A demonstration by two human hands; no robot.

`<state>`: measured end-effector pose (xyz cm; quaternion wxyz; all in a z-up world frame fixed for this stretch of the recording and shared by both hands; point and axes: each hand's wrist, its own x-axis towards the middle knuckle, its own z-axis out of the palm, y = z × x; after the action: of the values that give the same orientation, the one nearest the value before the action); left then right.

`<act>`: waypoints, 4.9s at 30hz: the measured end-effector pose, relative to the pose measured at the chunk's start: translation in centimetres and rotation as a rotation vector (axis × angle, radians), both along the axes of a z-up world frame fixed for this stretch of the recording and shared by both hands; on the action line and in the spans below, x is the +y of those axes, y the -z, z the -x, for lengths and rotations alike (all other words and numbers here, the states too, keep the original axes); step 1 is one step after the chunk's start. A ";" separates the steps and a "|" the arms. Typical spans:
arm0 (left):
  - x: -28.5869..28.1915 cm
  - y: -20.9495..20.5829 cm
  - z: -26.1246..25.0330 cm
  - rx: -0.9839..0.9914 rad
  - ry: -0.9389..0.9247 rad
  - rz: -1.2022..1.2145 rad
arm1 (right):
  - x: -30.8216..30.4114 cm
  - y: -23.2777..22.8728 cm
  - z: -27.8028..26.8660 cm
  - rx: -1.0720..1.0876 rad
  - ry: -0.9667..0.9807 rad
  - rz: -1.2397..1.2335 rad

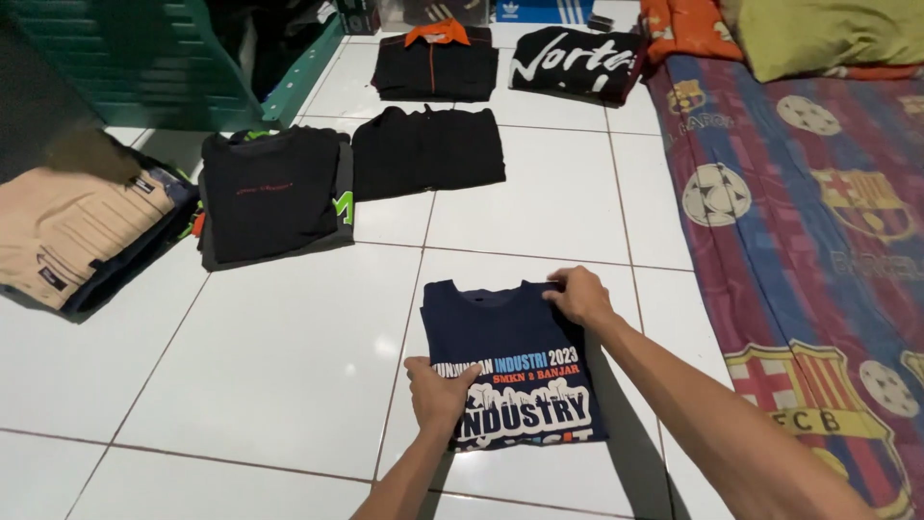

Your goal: Fold several t-shirts on the floor.

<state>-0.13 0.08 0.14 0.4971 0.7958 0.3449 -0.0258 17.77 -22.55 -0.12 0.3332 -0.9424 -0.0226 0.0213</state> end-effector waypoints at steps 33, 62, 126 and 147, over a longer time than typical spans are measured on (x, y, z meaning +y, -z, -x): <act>6.7 3.2 -12.2 -0.213 0.442 -0.443 | -1.4 2.8 -1.9 0.098 -0.092 0.086; 5.8 10.8 -14.5 -0.289 -0.096 -0.136 | 1.4 0.8 -0.9 -0.014 0.051 0.034; 33.6 -12.3 -16.3 -0.530 -0.266 -0.443 | 37.1 -10.6 -5.8 -0.176 -0.093 -0.456; 34.6 5.3 -26.9 -0.311 -0.098 -1.009 | 46.5 1.8 -18.8 -0.368 -0.517 0.121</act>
<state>26.76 34.66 -5.14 0.0984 0.9135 0.2735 0.2847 36.52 23.96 -1.88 0.2506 -0.9116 -0.3195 -0.0641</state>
